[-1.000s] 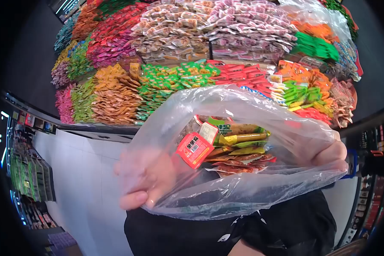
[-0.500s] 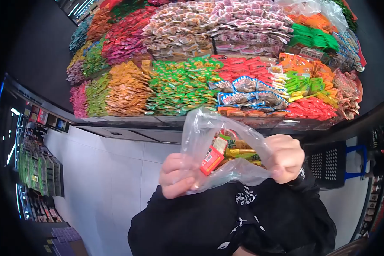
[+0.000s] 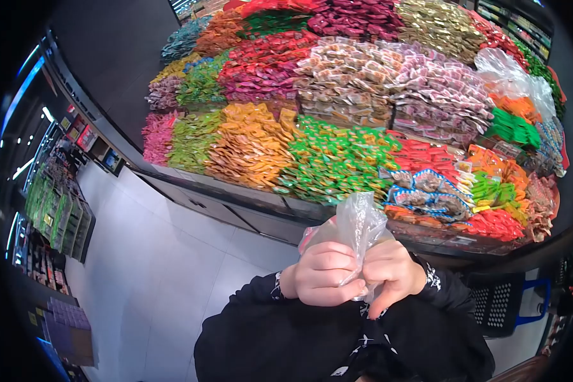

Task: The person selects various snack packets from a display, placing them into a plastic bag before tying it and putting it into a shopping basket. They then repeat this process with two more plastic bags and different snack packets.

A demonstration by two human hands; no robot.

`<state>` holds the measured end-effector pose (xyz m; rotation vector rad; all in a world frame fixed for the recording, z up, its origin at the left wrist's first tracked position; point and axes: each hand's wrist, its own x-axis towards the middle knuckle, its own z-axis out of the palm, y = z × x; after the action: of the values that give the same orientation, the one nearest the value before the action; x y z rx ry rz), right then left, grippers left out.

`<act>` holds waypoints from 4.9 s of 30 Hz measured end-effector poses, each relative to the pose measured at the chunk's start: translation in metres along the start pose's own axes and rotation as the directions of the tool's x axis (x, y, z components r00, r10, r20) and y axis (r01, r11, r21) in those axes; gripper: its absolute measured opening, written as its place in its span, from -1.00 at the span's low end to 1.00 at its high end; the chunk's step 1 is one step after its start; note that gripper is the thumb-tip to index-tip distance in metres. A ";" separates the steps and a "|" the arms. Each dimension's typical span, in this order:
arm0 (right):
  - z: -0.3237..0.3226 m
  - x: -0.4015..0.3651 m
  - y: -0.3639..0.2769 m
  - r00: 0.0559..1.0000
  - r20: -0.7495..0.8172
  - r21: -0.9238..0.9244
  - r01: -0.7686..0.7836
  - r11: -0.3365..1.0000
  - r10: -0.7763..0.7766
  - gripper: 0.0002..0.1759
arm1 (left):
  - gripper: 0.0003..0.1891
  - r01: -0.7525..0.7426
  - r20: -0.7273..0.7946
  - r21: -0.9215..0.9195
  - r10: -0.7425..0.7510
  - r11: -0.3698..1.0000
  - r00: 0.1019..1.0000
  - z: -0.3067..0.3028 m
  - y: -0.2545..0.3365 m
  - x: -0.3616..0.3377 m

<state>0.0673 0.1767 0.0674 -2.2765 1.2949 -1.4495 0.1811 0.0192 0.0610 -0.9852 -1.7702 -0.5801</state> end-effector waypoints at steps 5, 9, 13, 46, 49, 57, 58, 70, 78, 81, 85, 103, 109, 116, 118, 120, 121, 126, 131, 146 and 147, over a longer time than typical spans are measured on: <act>0.046 0.066 0.037 0.994 -0.092 -0.192 0.042 0.981 -0.060 -0.64 | -0.84 0.029 0.050 -0.056 -0.026 0.998 0.998 -0.068 -0.034 -0.017; 0.074 0.109 0.067 0.990 -0.073 -0.112 0.109 0.988 -0.117 -0.68 | -0.76 0.161 0.114 -0.153 -0.144 0.975 0.983 -0.116 -0.054 -0.036; 0.084 0.143 0.093 0.990 0.003 -0.123 0.141 0.982 -0.141 -0.68 | -0.70 0.431 0.237 -0.257 -0.376 0.865 0.896 -0.169 -0.081 -0.053; -0.084 0.352 0.289 0.872 -0.476 -0.335 -0.297 0.894 0.111 -0.55 | -0.78 0.622 -0.129 -0.032 -0.621 0.782 0.773 -0.252 -0.373 -0.037; -0.111 0.340 0.323 0.833 -0.524 -0.132 -0.286 0.949 0.178 -0.48 | -0.81 0.712 -0.087 -0.256 -0.749 0.654 0.657 -0.272 -0.407 -0.072; -0.146 0.316 0.340 0.544 -0.640 -0.069 -0.744 0.665 0.542 -0.38 | -0.86 0.679 0.188 -0.719 -0.901 0.145 0.392 -0.332 -0.428 -0.117; -0.158 0.325 0.344 0.685 -0.509 -0.199 -0.682 0.703 0.521 -0.47 | -0.90 0.709 0.218 -0.685 -0.880 0.170 0.422 -0.330 -0.429 -0.118; -0.207 0.420 0.474 0.923 -0.275 -0.928 -0.328 0.177 0.270 -0.58 | -0.18 0.684 0.490 -0.726 -0.644 0.071 0.588 -0.311 -0.445 -0.091; -0.218 0.466 0.523 0.864 -0.345 -0.939 -0.321 -0.128 0.366 -0.85 | -0.10 0.686 0.497 -0.723 -0.635 0.074 0.592 -0.318 -0.456 -0.103; -0.219 0.477 0.524 0.856 -0.324 -0.945 -0.274 -0.178 0.403 -0.84 | -0.11 0.690 0.501 -0.721 -0.637 0.067 0.585 -0.317 -0.461 -0.111; -0.220 0.473 0.523 0.855 -0.271 -0.958 -0.195 -0.210 0.442 -0.73 | -0.12 0.689 0.501 -0.723 -0.647 0.051 0.574 -0.313 -0.464 -0.120; -0.234 0.463 0.538 0.894 -0.386 -0.921 -0.386 -0.047 0.226 -0.82 | -0.18 0.605 0.426 -0.795 -0.671 0.043 0.607 -0.312 -0.467 -0.136; -0.232 0.469 0.534 0.866 -0.394 -0.917 -0.349 -0.191 0.309 -0.81 | -0.18 0.611 0.419 -0.791 -0.700 0.031 0.578 -0.309 -0.463 -0.132; -0.225 0.475 0.524 0.875 -0.235 -0.949 -0.114 -0.293 0.422 -0.77 | -0.21 0.600 0.425 -0.800 -0.701 0.004 0.572 -0.309 -0.460 -0.139; -0.222 0.476 0.522 0.861 -0.229 -0.948 -0.091 -0.305 0.454 -0.76 | -0.21 0.596 0.426 -0.803 -0.699 0.000 0.575 -0.309 -0.460 -0.139; -0.221 0.476 0.524 0.856 -0.217 -0.950 -0.075 -0.303 0.469 -0.75 | -0.21 0.599 0.426 -0.801 -0.698 0.004 0.575 -0.308 -0.460 -0.138; -0.225 0.475 0.524 0.880 -0.238 -0.953 -0.130 -0.274 0.410 -0.76 | -0.21 0.592 0.421 -0.806 -0.697 0.007 0.581 -0.309 -0.459 -0.137; -0.240 0.492 0.500 0.933 -0.291 -0.951 -0.259 -0.166 0.213 -0.81 | -0.22 0.588 0.407 -0.808 -0.701 0.023 0.586 -0.312 -0.456 -0.135; -0.231 0.487 0.486 0.937 -0.286 -0.958 -0.271 -0.098 0.203 -0.75 | -0.28 0.594 0.355 -0.801 -0.738 0.076 0.574 -0.306 -0.452 -0.126; -0.234 0.474 0.483 0.833 -0.550 -0.802 -0.507 0.317 -0.057 -0.64 | -0.49 0.648 0.325 -0.760 -0.832 0.054 0.451 -0.307 -0.444 -0.128; -0.232 0.475 0.473 0.816 -0.559 -0.778 -0.454 0.434 -0.148 -0.61 | -0.47 0.644 0.316 -0.763 -0.836 0.056 0.448 -0.307 -0.443 -0.127</act>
<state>-0.3168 -0.3889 0.2560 -2.0320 3.0352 -1.6278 -0.0018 -0.5031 0.0895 -0.3388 -1.6699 -2.3363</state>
